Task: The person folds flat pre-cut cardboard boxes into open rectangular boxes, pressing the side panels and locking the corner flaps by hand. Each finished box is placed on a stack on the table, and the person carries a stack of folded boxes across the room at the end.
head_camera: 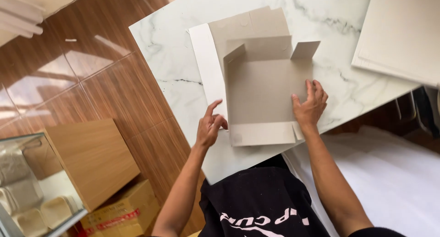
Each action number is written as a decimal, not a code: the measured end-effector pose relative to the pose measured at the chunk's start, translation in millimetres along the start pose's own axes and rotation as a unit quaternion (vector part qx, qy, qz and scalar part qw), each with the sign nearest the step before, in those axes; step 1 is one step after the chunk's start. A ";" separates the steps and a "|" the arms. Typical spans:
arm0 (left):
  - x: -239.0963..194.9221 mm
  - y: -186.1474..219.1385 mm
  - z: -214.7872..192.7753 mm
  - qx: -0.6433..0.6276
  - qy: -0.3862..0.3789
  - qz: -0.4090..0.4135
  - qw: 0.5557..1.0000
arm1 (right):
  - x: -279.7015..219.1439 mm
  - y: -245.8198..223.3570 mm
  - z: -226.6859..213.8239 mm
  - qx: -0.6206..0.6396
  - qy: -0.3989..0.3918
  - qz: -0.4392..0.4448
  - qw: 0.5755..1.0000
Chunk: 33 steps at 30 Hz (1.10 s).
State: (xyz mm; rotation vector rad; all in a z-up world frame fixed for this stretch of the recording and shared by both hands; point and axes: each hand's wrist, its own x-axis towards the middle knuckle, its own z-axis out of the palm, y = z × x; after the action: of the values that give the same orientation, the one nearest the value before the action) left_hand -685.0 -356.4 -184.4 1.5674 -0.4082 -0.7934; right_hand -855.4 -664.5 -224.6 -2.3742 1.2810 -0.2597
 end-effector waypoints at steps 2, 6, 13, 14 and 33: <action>19.4 34.5 26.0 0.162 0.018 -0.011 0.987 | 10.6 -3.6 -6.1 -0.025 -0.035 -0.033 0.999; 80.4 8.6 53.6 0.357 0.160 0.178 0.903 | 35.8 4.6 -2.7 -0.088 -0.091 -0.166 0.978; 161.5 51.5 56.4 0.207 0.194 0.206 0.936 | 37.9 25.4 -12.1 -0.111 -0.134 -0.316 0.933; 167.1 59.1 57.9 0.239 0.194 0.106 0.946 | 37.4 26.2 -11.6 -0.117 -0.140 -0.324 0.928; 157.9 -7.0 134.8 0.358 0.368 0.016 0.858 | 49.9 29.6 -26.4 -0.129 -0.230 -0.516 0.815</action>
State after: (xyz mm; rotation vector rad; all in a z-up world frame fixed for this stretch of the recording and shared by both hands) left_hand -669.1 -558.5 -229.7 2.4023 -0.1512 0.0732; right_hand -859.2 -727.5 -216.4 -2.8754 -0.2993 0.2026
